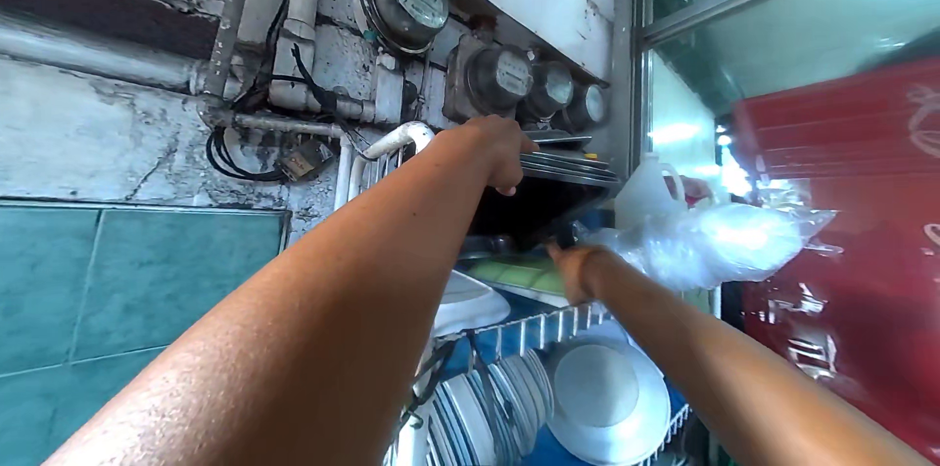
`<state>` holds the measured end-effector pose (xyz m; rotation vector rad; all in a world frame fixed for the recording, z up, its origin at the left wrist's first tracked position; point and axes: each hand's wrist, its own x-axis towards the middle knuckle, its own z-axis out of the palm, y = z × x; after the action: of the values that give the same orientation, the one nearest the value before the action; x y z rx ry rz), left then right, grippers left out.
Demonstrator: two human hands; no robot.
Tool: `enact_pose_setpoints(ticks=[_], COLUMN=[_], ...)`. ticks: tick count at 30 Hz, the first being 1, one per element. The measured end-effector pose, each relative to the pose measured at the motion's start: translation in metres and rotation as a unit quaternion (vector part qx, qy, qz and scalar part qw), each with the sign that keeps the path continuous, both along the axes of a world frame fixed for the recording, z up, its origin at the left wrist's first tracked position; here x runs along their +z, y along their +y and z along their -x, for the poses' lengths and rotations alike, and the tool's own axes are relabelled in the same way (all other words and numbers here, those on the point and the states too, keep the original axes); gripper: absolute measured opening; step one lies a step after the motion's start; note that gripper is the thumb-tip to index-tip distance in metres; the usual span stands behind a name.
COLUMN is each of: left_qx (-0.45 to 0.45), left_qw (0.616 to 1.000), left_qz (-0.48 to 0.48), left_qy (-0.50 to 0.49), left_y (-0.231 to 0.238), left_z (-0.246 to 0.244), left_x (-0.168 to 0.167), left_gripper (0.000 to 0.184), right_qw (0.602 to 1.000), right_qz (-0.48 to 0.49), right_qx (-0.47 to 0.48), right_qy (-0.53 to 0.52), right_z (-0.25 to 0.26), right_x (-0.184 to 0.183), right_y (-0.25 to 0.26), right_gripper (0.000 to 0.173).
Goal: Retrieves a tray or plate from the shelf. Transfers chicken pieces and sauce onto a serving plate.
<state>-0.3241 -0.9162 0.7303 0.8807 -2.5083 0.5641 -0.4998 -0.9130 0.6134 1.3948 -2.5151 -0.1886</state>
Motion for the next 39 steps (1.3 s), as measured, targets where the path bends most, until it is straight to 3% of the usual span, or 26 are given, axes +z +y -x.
enact_pose_setpoints(ticks=[3, 6, 9, 16, 27, 31, 34, 39], left_qx=[-0.003, -0.005, -0.006, -0.010, -0.016, -0.016, -0.018, -0.029], left_qw=[1.000, 1.000, 1.000, 1.000, 1.000, 1.000, 1.000, 1.000], left_qz=[0.001, 0.001, -0.001, 0.002, 0.003, 0.009, 0.008, 0.001], left_qy=[0.005, 0.006, 0.006, 0.007, 0.000, -0.007, -0.001, -0.001], left_y=[-0.001, -0.001, 0.001, 0.001, 0.000, -0.003, -0.004, -0.003], left_z=[0.001, 0.002, 0.002, 0.002, 0.005, 0.008, 0.009, 0.007], left_x=[0.000, 0.000, -0.001, -0.003, -0.006, -0.005, -0.003, -0.004], left_gripper=[0.070, 0.071, 0.072, 0.071, 0.073, 0.073, 0.075, 0.074], right_qw=[0.997, 0.981, 0.947, 0.981, 0.900, 0.884, 0.867, 0.879], right_qz=[-0.010, 0.049, 0.072, 0.024, 0.201, 0.356, 0.435, 0.443], right_qx=[0.054, 0.094, 0.116, 0.073, 0.118, 0.146, 0.156, 0.174], right_qy=[-0.049, -0.163, -0.291, -0.179, -0.368, -0.266, -0.185, 0.024], right_z=[0.039, 0.083, 0.106, 0.087, 0.078, 0.076, 0.059, 0.053], right_x=[0.005, 0.005, 0.000, -0.007, -0.010, 0.005, 0.007, -0.021], right_y=[-0.001, -0.006, -0.003, -0.017, -0.011, -0.003, 0.004, 0.005], right_gripper=[0.120, 0.127, 0.115, 0.129, 0.130, 0.115, 0.086, 0.030])
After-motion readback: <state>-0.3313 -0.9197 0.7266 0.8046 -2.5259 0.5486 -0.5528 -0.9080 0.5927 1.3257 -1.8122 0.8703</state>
